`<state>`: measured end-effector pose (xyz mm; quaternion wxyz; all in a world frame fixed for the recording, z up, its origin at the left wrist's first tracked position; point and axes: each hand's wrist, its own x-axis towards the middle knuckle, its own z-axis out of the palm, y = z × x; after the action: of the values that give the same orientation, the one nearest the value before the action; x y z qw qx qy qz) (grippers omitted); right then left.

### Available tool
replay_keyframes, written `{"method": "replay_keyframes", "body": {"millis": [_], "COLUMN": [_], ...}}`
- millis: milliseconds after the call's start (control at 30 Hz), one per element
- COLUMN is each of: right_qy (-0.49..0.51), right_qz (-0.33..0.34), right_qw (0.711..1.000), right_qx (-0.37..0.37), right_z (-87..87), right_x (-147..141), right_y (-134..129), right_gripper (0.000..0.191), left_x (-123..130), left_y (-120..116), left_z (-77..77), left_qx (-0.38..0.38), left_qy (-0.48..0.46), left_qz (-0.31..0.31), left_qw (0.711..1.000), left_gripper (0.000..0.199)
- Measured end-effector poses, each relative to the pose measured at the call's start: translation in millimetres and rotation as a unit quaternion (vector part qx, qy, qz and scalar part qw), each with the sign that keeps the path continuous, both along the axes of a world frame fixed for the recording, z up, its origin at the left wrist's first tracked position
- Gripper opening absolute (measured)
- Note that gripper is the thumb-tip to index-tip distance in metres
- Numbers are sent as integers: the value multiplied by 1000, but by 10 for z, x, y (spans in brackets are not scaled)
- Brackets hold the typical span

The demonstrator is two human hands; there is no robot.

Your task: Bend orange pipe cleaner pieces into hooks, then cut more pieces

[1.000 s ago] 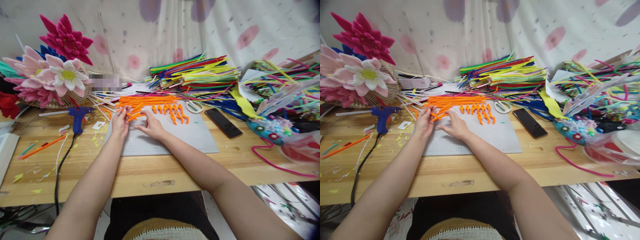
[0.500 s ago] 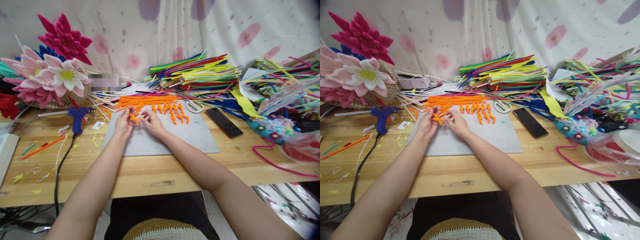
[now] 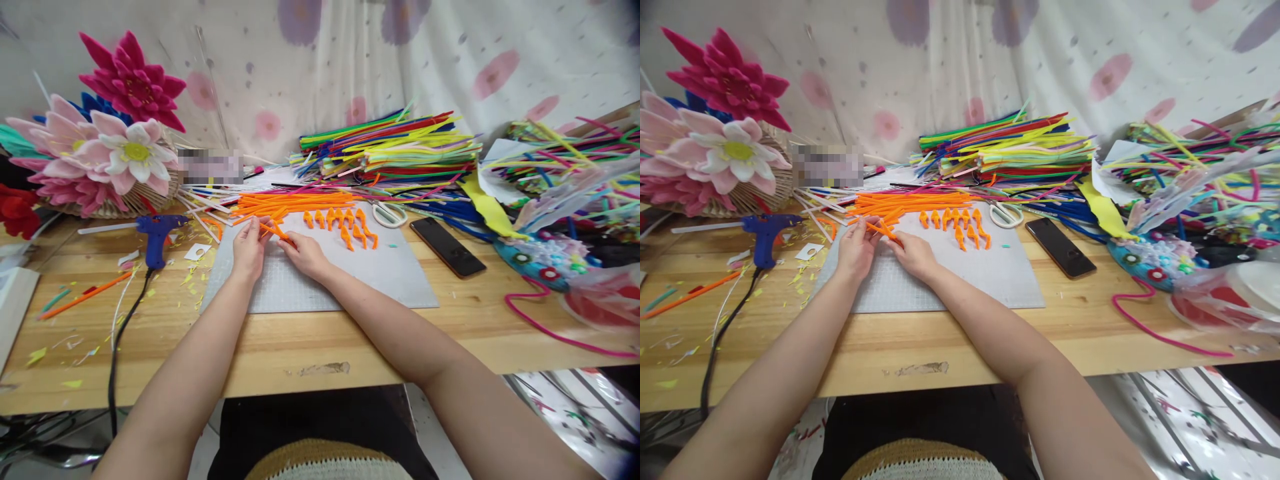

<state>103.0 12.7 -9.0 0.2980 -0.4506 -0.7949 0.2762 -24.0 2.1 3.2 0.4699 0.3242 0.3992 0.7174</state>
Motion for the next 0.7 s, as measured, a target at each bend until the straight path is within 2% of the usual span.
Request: {"method": "replay_keyframes", "body": {"millis": [100,200,333,433,567,700], "right_qy": [74,98,26,-62,-133,-164], "right_qz": [46,38,-18,-39,-14,22], "right_qw": [993,991,999,997,988,983], "right_qx": [-74,-87,-31,29,73,85], "right_z": [-11,-3,20,35,46,61], "right_x": [22,34,34,50,93,106], "right_y": [47,44,-16,-33,-22,-49], "right_gripper": [31,27,35,27,32,36], "left_x": [-44,-76,-98,-120,-168,-248], "left_y": [-15,-37,-53,-45,-14,44], "left_z": [9,37,32,-15,-67,-86], "left_qx": [8,-7,6,6,-29,-53], "left_qy": [94,200,303,371,406,385], "left_qz": [-21,-13,30,49,75,65], "left_qw": [995,980,952,927,910,919], "left_gripper": [21,12,11,11,17,23]}}
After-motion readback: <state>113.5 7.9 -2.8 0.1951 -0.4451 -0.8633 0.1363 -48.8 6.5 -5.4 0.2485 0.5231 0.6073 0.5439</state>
